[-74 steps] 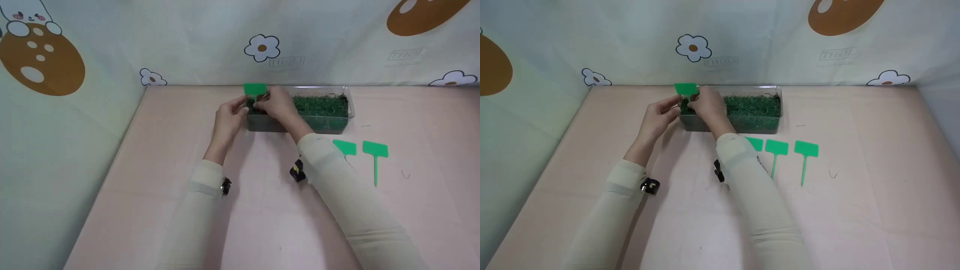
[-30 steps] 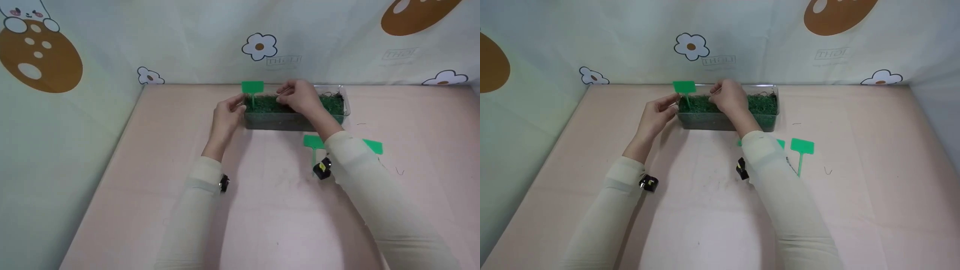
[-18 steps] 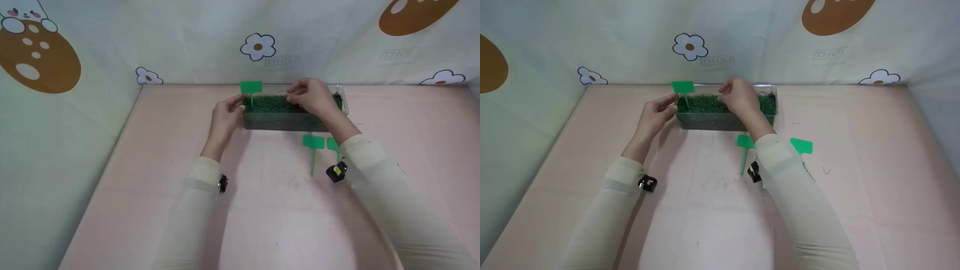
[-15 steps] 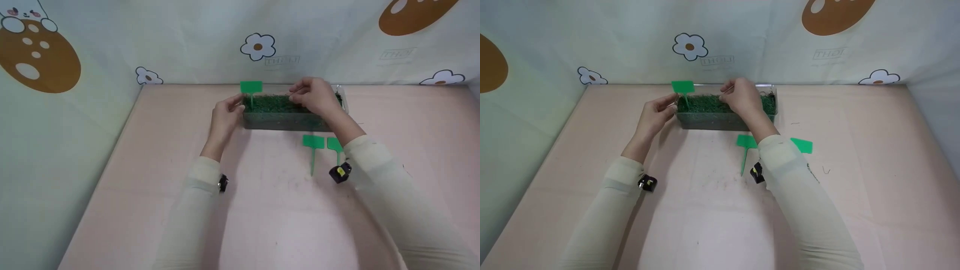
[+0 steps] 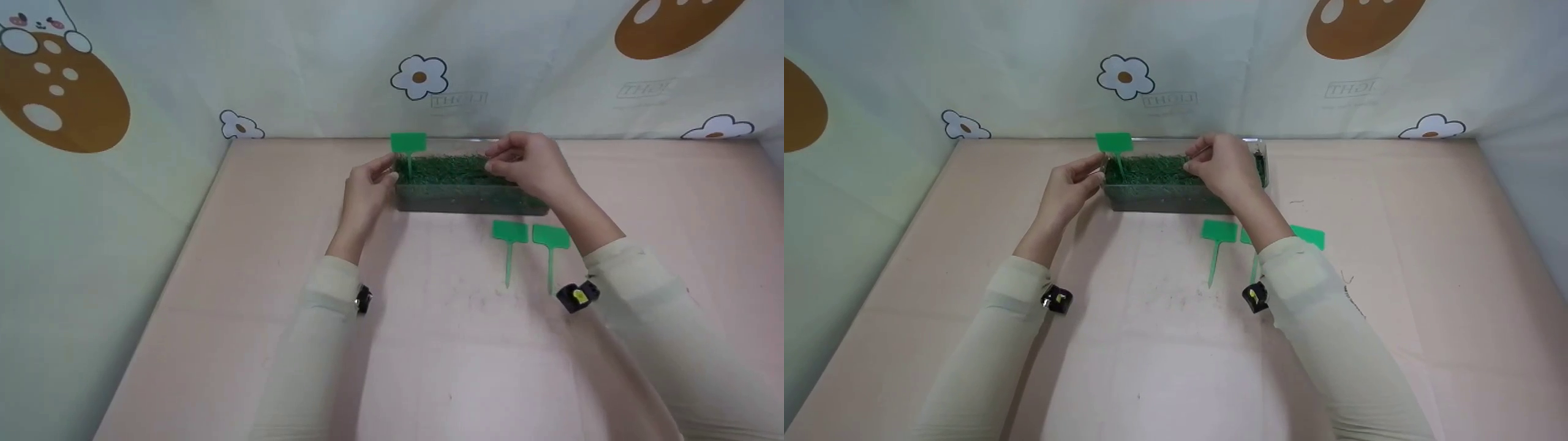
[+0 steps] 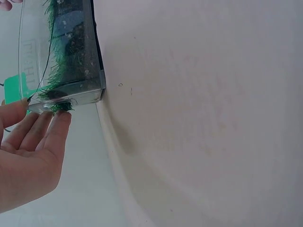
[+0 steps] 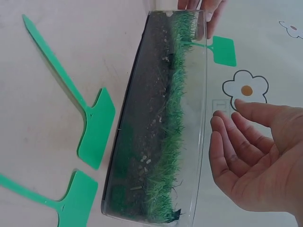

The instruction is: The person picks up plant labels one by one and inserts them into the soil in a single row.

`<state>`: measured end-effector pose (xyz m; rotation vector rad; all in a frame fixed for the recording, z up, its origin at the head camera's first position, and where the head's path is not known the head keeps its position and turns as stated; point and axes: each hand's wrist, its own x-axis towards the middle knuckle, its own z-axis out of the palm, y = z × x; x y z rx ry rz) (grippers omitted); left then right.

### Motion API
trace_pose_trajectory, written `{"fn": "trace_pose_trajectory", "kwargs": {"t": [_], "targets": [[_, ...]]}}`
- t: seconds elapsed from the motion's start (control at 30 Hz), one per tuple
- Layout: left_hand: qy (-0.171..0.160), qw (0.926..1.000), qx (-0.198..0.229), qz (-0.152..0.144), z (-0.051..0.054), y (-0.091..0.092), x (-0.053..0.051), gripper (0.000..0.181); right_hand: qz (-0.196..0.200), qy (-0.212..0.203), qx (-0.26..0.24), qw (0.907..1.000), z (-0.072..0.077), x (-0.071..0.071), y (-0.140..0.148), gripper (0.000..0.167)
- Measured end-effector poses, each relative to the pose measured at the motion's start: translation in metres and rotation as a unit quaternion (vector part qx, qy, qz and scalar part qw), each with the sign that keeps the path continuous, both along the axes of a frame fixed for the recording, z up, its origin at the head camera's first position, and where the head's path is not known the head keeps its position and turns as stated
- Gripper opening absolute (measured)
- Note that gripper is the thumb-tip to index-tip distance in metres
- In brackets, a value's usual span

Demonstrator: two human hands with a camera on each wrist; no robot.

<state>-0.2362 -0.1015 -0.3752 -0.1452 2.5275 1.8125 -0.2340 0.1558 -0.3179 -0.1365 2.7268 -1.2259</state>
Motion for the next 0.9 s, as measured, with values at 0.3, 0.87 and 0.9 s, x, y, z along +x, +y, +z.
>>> {"fn": "trace_pose_trajectory", "kwargs": {"t": [0.3, 0.87, 0.9], "targets": [[-0.003, 1.0, 0.006, 0.003, 0.001, 0.0, 0.001, 0.041, 0.011, 0.012, 0.004, 0.9999, 0.0, 0.013, 0.008, 0.025], [-0.003, 1.0, 0.009, 0.0, 0.0, 0.0, 0.001, 0.041, 0.051, -0.023, 0.036, 0.9978, -0.008, 0.033, 0.02, 0.027], [-0.003, 0.9999, 0.01, 0.001, 0.0, 0.0, 0.001, 0.041, 0.052, -0.028, 0.04, 0.9974, -0.01, 0.034, 0.021, 0.027]]}}
